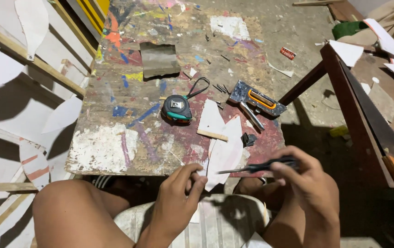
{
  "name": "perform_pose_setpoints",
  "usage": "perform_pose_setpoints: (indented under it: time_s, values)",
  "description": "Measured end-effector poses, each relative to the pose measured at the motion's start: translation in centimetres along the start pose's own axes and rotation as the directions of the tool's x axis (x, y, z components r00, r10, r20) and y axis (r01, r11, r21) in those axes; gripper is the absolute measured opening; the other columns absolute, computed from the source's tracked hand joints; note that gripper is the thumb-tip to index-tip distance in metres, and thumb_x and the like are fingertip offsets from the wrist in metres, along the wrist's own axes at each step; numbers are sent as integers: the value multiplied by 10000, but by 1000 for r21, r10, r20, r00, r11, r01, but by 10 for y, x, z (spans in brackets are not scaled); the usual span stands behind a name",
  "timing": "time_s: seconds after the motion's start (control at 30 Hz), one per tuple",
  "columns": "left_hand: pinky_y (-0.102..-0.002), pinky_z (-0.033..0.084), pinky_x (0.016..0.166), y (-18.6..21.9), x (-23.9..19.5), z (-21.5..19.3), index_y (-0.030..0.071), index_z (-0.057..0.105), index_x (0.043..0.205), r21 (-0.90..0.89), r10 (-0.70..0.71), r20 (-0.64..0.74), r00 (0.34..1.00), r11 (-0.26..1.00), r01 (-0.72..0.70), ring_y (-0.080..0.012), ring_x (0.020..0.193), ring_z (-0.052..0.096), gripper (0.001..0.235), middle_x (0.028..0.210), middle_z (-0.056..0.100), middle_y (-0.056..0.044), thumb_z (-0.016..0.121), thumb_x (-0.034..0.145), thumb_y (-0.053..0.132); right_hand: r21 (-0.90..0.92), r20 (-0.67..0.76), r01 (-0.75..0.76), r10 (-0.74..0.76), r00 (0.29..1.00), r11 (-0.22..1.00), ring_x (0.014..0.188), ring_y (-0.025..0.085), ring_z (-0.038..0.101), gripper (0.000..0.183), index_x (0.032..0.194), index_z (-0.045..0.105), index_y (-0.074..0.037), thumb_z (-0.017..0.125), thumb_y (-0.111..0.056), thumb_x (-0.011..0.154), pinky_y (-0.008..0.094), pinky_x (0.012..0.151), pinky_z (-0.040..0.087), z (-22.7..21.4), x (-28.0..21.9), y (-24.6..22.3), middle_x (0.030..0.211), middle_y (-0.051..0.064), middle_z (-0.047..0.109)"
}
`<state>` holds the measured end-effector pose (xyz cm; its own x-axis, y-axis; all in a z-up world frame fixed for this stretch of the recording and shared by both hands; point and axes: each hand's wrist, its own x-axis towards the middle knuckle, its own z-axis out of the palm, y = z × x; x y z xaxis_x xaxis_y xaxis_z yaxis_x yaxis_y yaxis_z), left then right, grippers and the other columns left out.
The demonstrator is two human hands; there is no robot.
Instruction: Measuring, cutting, and assembling small foam components using hand tools on a workbench.
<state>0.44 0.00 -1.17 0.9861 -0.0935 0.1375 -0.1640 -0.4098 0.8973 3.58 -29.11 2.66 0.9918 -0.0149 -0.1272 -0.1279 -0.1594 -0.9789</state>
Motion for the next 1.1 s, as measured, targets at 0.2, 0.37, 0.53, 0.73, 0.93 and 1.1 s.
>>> perform_pose_setpoints:
  time_s: [0.2,0.37,0.53,0.73,0.93,1.1]
  values:
    - [-444,532,728,-5,4,18,214,647,1184,178,-410,180,894,908,380,-291,863,771,327,904,833,-20,632,939,431,185,-329,157,-90,940,970,495,124,504,120,985,655,2,667,-113,956,203,462,392,-7,1,28,683,52,550]
    - [-407,465,677,-12,3,35,221,577,1184,151,-428,215,878,902,404,-270,727,701,321,784,749,0,641,951,433,334,-421,132,23,907,933,551,224,572,230,1049,616,-11,602,-241,1034,302,500,461,-10,4,24,749,133,567]
    - [-469,510,697,-10,9,30,242,623,1117,222,-408,148,901,901,372,-300,808,750,281,856,819,41,609,939,459,591,-373,177,72,925,787,751,239,628,153,960,589,-129,652,-269,953,314,641,509,-28,1,35,703,31,523]
    - [-382,478,634,-13,15,21,185,687,968,108,-351,86,932,934,341,-201,650,678,176,729,786,-1,644,945,354,787,-172,110,45,984,607,678,196,520,363,1126,648,-107,674,-214,780,328,676,420,-27,-5,21,769,66,552]
    - [-354,523,683,-8,11,24,188,695,927,73,-347,111,931,938,340,-192,744,721,168,786,790,-1,622,943,339,790,-45,74,-63,997,608,721,300,523,440,1234,637,-90,629,-249,824,381,616,418,-27,-8,19,661,92,498]
    - [-364,481,656,-11,8,25,188,698,913,68,-311,105,945,950,305,-200,713,694,188,777,779,1,612,942,352,812,11,57,-114,993,580,751,335,508,433,1260,635,-79,610,-219,851,416,617,437,-22,-9,19,695,112,479]
